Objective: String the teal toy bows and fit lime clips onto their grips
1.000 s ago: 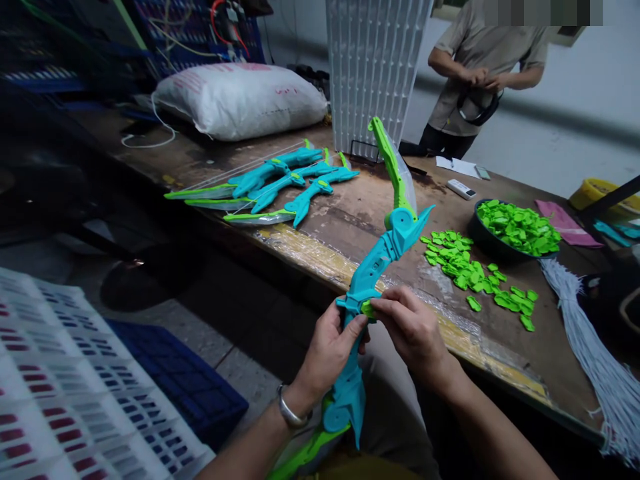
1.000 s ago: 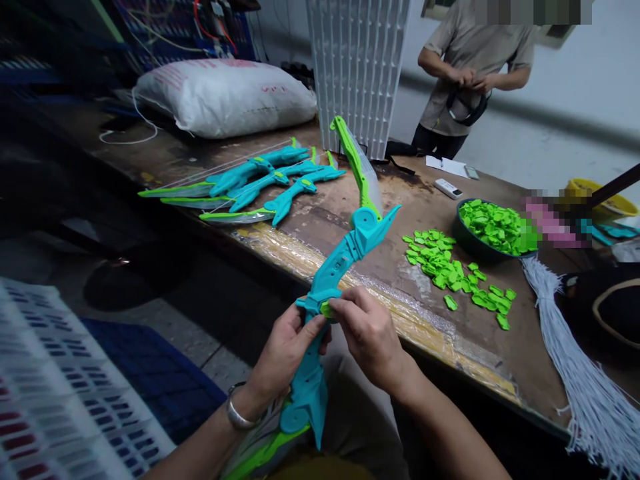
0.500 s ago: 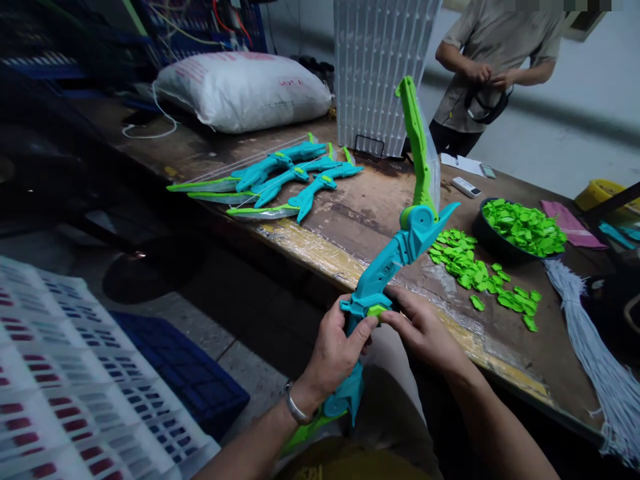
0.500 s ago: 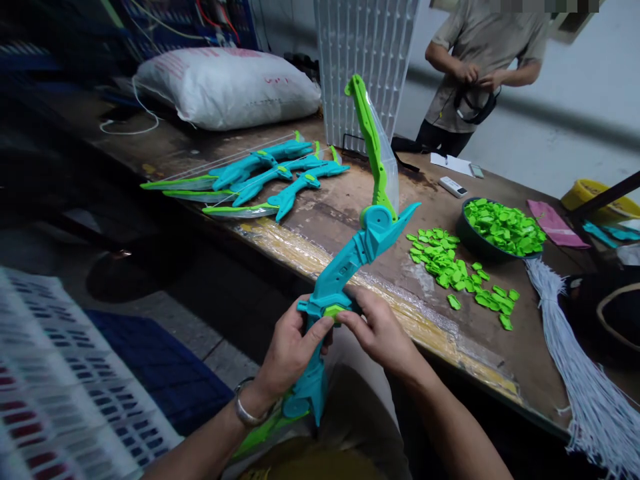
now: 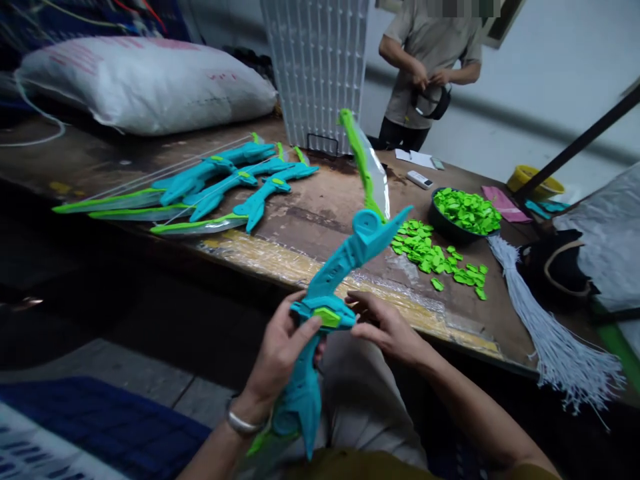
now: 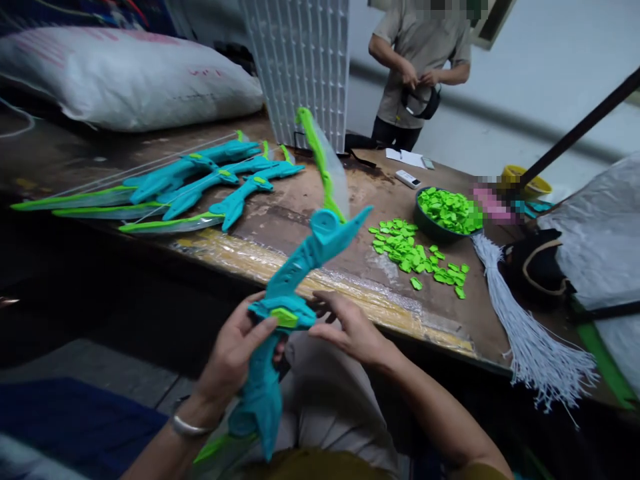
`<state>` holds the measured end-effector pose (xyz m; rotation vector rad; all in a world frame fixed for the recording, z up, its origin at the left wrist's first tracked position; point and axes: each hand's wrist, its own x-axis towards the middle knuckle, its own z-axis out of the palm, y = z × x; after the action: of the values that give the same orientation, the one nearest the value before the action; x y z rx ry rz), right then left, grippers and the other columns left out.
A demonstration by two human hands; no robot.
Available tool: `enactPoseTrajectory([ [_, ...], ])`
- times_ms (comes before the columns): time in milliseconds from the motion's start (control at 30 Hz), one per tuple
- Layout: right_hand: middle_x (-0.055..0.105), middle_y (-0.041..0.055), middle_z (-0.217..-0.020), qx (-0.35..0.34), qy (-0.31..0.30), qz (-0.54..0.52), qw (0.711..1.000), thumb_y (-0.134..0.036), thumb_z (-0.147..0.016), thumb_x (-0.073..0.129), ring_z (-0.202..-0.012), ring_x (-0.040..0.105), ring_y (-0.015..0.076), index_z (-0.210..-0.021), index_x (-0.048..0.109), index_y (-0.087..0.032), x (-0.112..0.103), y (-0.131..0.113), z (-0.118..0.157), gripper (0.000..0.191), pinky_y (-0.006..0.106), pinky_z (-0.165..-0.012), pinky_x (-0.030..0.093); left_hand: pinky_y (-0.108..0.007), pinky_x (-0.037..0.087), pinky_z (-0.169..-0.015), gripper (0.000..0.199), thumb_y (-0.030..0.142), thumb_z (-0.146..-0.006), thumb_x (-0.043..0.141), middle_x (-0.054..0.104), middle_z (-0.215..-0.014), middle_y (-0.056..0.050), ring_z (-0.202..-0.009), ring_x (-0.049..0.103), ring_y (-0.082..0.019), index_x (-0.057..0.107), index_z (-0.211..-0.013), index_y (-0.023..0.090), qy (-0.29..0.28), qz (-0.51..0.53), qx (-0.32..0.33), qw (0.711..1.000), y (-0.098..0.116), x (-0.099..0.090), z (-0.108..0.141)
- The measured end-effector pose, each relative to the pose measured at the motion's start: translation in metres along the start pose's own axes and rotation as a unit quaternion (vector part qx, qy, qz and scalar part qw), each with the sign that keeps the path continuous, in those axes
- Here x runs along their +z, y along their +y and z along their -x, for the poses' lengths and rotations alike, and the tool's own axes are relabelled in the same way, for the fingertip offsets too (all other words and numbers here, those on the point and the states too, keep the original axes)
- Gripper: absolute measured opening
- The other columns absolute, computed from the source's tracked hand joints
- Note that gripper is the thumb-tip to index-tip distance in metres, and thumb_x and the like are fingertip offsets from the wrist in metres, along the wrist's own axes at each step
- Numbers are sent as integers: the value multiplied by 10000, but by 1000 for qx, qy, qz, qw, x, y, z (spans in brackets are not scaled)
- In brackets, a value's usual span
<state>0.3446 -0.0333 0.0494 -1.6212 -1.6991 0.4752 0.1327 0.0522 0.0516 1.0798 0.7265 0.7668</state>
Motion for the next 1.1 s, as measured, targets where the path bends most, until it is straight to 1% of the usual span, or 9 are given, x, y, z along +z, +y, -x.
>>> enactPoseTrajectory([
  [100, 671, 75, -912, 94, 106, 114, 983, -490, -1040, 486, -834, 622, 214, -959, 699, -196, -31, 51, 14, 372, 329, -778, 510, -240, 462, -374, 472, 552, -800, 781, 641, -653, 28, -419, 555, -140, 597, -1089, 227, -2, 103, 43, 994, 19, -19, -10],
  [200, 630, 153, -957, 181, 206, 199, 941, -359, -974, 513, -938, 567, 289, -879, 669, -162, -68, 98, 31, 268, 440, -876, 460, -192, 411, -331, 454, 583, -783, 781, 609, -670, 17, -374, 477, -75, 678, -969, 182, -49, 218, 42, 974, 38, -39, -23],
  [300, 623, 163, -899, 218, 221, 226, 924, -303, -888, 564, -900, 556, 305, -787, 645, -173, -92, 123, 39, 183, 450, -842, 457, -139, 328, -281, 367, 398, -793, 763, 541, -649, 35, -345, 365, -27, 708, -1040, 133, -122, 319, 6, 940, 48, -50, -32],
  [400, 606, 128, -753, 204, 212, 210, 932, -358, -881, 562, -748, 557, 276, -689, 597, -198, -98, 125, 34, 252, 417, -737, 475, -119, 292, -259, 345, 295, -789, 696, 524, -655, 28, -345, 355, -25, 709, -1076, 103, -165, 358, -33, 918, 48, -50, -36],
  [533, 669, 116, -829, 120, 192, 150, 962, -503, -938, 534, -718, 615, 250, -841, 671, -185, -81, 84, 11, 360, 377, -697, 513, -89, 236, -238, 306, 237, -854, 603, 543, -719, 5, -345, 368, -13, 708, -1110, 104, -197, 400, -66, 892, 38, -41, -40],
  [667, 683, 55, -892, -49, 121, 32, 991, -391, -1051, 528, -772, 657, 181, -1121, 684, -208, -49, -6, -22, 251, 302, -756, 533, -74, 239, -247, 263, 229, -881, 596, 533, -694, 20, -334, 337, 2, 719, -1082, 113, -252, 418, -92, 868, 30, -28, -42],
  [800, 698, 67, -959, -281, 62, -71, 955, -187, -1084, 472, -874, 655, 177, -1224, 632, -201, -23, -79, -60, 214, 303, -767, 534, -116, 236, -231, 215, 307, -863, 648, 519, -567, 16, -295, 330, -24, 719, -832, 106, -310, 385, -130, 860, 26, -20, -43],
  [933, 708, 68, -890, -379, 50, -82, 920, -205, -1084, 478, -952, 613, 232, -1187, 642, -191, -4, -95, -84, 194, 438, -898, 523, -159, 195, -217, 397, 450, -883, 615, 428, -384, 14, -237, 318, -69, 675, -681, 112, -349, 352, -153, 855, 25, -19, -39],
  [1100, 649, 81, -958, -356, 131, -43, 924, -178, -1046, 550, -937, 590, 233, -1085, 685, -212, 14, -93, -81, 144, 427, -842, 537, -166, 194, -228, 387, 503, -876, 628, 473, -374, 14, -227, 284, -71, 717, -809, 131, -345, 352, -166, 854, 27, -17, -33],
])
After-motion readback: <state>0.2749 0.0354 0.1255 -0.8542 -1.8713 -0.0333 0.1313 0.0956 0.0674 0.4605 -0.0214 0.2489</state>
